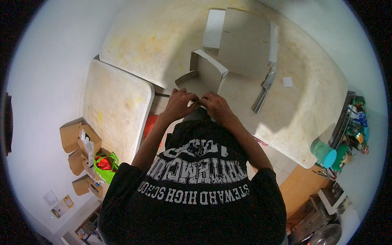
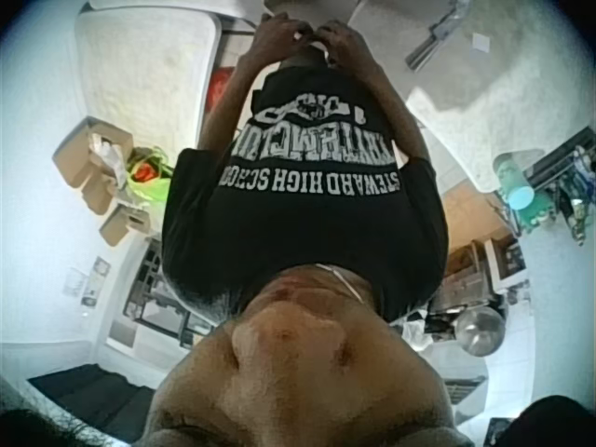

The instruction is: The person assembles a white cardboard box by folding the panels and tabs into place by hand on a table.

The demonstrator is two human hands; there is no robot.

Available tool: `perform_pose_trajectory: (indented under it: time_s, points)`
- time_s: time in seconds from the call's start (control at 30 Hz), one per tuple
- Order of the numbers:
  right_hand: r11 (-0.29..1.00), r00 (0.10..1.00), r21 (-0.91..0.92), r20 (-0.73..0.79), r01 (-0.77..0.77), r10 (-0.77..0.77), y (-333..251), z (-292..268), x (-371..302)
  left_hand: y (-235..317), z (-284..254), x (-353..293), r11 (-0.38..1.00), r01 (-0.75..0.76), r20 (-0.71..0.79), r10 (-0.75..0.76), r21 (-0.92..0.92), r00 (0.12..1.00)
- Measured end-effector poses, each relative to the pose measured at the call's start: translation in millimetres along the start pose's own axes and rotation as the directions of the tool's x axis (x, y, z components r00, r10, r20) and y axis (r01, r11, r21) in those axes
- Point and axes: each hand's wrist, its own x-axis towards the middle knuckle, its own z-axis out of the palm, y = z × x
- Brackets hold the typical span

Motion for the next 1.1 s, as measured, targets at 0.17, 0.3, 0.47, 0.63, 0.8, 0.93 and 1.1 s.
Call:
perform_pose_trajectory:
  time_s: [0.17,0.3,0.47,0.63,0.8,0.93,1.1]
  points:
    - [1.0,1.0,0.018,0.031,-0.007,0.007,2,-1,-1,6,9,0,0.997,0.041,-0.091,-0.035,0.073,0.995]
    - [0.995,0.995,0.023,-0.003,-0.1,0.1,12,0,-7,20,32,8,0.986,0.089,-0.167,-0.065,0.141,0.984]
    - [0.998,0.998,-0.002,0.015,-0.066,0.066,47,8,-29,21,75,12,0.993,0.096,0.046,-0.093,-0.064,0.995]
    - [0.99,0.995,-0.102,0.008,-0.093,0.095,83,13,-71,20,60,10,0.984,0.081,-0.534,-0.156,-0.16,0.831]
    - [0.989,0.992,-0.091,-0.063,-0.113,0.108,88,21,-90,-52,108,18,0.645,0.297,-0.325,-0.665,-0.704,0.673]
    - [0.988,0.991,-0.08,-0.031,-0.129,0.127,115,29,-106,2,59,22,0.573,0.255,-0.077,-0.491,-0.779,0.868]
    - [0.972,0.97,0.037,-0.074,-0.23,0.232,116,38,-108,19,56,23,0.699,0.095,-0.267,-0.39,-0.709,0.881]
